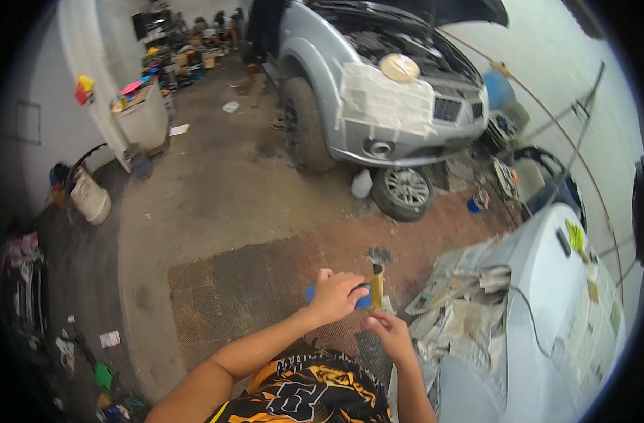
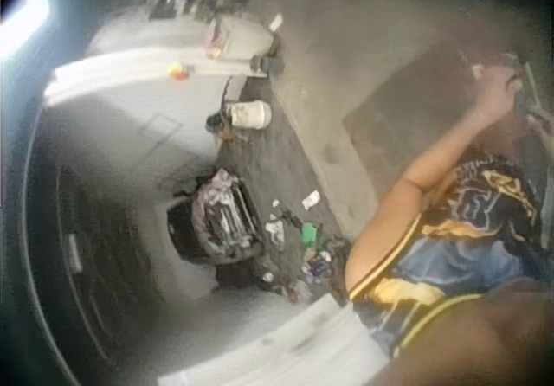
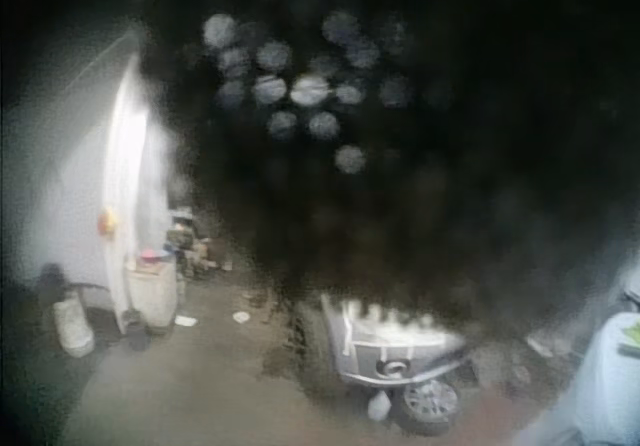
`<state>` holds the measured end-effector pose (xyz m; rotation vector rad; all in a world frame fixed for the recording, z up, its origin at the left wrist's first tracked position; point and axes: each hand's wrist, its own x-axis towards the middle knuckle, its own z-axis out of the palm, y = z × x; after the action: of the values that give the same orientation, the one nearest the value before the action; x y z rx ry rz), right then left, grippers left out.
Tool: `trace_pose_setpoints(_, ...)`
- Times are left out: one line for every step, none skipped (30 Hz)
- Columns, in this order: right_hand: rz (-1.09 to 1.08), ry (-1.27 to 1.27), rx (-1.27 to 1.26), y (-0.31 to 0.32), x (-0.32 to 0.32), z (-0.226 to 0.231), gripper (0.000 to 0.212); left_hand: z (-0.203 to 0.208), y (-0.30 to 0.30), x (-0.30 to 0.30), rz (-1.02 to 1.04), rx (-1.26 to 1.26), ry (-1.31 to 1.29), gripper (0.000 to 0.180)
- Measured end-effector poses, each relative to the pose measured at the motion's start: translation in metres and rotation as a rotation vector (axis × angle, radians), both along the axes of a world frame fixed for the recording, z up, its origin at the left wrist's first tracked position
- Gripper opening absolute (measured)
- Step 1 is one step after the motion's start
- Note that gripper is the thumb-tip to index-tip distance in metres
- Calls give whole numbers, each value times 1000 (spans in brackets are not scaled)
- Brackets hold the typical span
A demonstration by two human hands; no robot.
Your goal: The person sands a white car hood with a sanding block and wipes it with a cloth. They repeatedly dip the cloth in water and continue sanding different areas of the hood.
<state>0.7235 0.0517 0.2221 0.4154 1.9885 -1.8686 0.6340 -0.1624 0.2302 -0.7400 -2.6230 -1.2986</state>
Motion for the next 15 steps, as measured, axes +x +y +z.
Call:
trace_pose_setpoints(35,50,102,3,-5,8,48,1,-9,-4,-23,-24,-20,29)
trace_pose_setpoints(61,101,203,0,-8,20,47,5,-16,-5,-40,-46,-32,28)
trace_pose_setpoints(109,379,403,-11,-18,39,48,7,-24,-6,-67,-40,-39,28)
trace_pose_setpoints(153,663,585,-28,-33,63,49,8,-33,-7,-92,-41,-49,28)
trace_pose_setpoints(184,947,765,-46,-47,86,50,10,-42,-9,-124,-40,-63,28)
trace_pose_setpoints(208,978,824,-63,-59,104,48,17,-49,-10,-163,-61,-88,29)
trace_pose_setpoints(323,907,786,-67,-68,100,49,18,-58,-13,-171,-58,-97,29)
trace_pose_setpoints(436,835,753,-64,-79,96,50,18,-66,-15,-183,-51,-103,29)
trace_pose_setpoints(543,763,724,-61,-91,93,50,18,-75,-19,-197,-42,-104,29)
trace_pose_setpoints(591,797,726,-62,-97,90,45,16,-85,-21,-199,-27,-93,29)
trace_pose_setpoints(605,673,691,-68,-103,93,41,13,-94,-22,-218,-25,-104,29)
trace_pose_setpoints(616,548,655,-76,-107,98,37,12,-103,-24,-238,-24,-115,29)
trace_pose_setpoints(624,424,619,-83,-112,100,33,11,-113,-26,-258,-22,-125,28)
trace_pose_setpoints(563,428,514,-90,-114,90,30,13,-120,-25,-251,-32,-152,27)
trace_pose_setpoints(565,409,534,-93,-118,86,30,10,-127,-26,-250,-31,-161,28)
